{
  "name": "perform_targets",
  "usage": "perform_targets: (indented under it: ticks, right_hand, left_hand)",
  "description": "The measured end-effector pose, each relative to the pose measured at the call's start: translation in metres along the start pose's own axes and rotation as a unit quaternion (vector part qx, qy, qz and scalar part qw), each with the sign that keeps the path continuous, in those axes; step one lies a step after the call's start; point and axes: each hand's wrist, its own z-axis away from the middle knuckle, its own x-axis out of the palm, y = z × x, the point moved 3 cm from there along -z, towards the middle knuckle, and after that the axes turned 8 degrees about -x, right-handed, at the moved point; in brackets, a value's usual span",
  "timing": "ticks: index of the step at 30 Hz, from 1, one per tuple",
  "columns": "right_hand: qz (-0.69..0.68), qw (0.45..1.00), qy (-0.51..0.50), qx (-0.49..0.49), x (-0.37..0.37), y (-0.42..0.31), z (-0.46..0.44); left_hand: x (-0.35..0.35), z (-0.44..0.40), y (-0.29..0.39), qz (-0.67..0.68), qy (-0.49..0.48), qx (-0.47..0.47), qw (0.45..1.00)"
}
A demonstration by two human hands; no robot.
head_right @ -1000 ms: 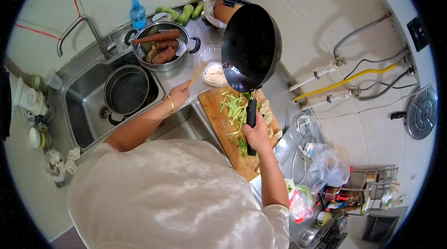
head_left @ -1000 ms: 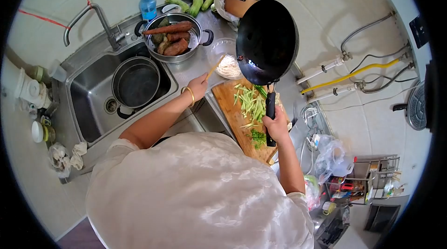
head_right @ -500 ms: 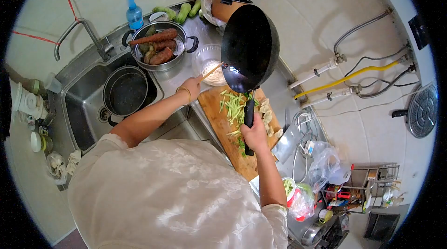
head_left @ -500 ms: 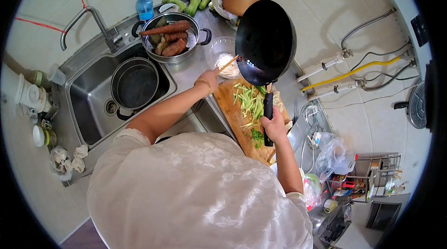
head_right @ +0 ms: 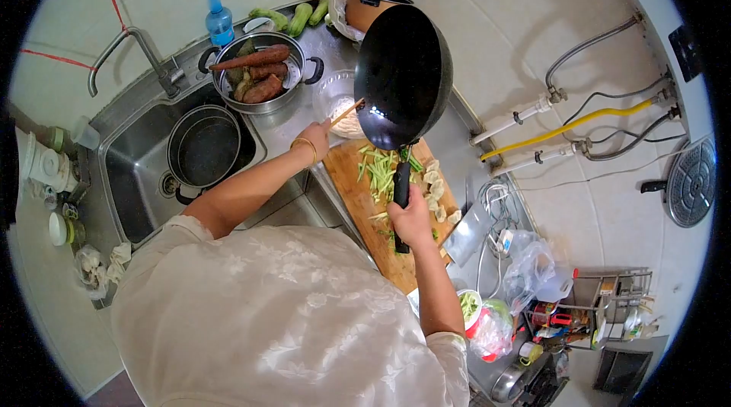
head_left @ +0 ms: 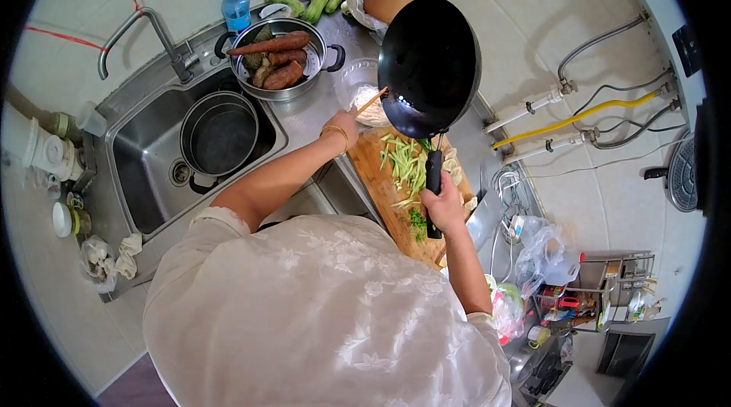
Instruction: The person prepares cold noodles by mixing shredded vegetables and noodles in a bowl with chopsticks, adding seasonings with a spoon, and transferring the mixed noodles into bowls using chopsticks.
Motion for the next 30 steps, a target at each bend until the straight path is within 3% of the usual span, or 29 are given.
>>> perform_targets:
  ticks: [15,30]
  right_hand:
    - [-0.023,0.999,0.025,-0.003,0.002,-0.009,0.0]
    - [0.202,0.977,0.065,-0.033,0.01,-0.016,-0.005]
  left_hand:
    - [0.024,0.016,0.02,0.017,0.03,0.015,0.999]
    - [0.04,0.014,0.027,0.09,0.043,0.006,0.995]
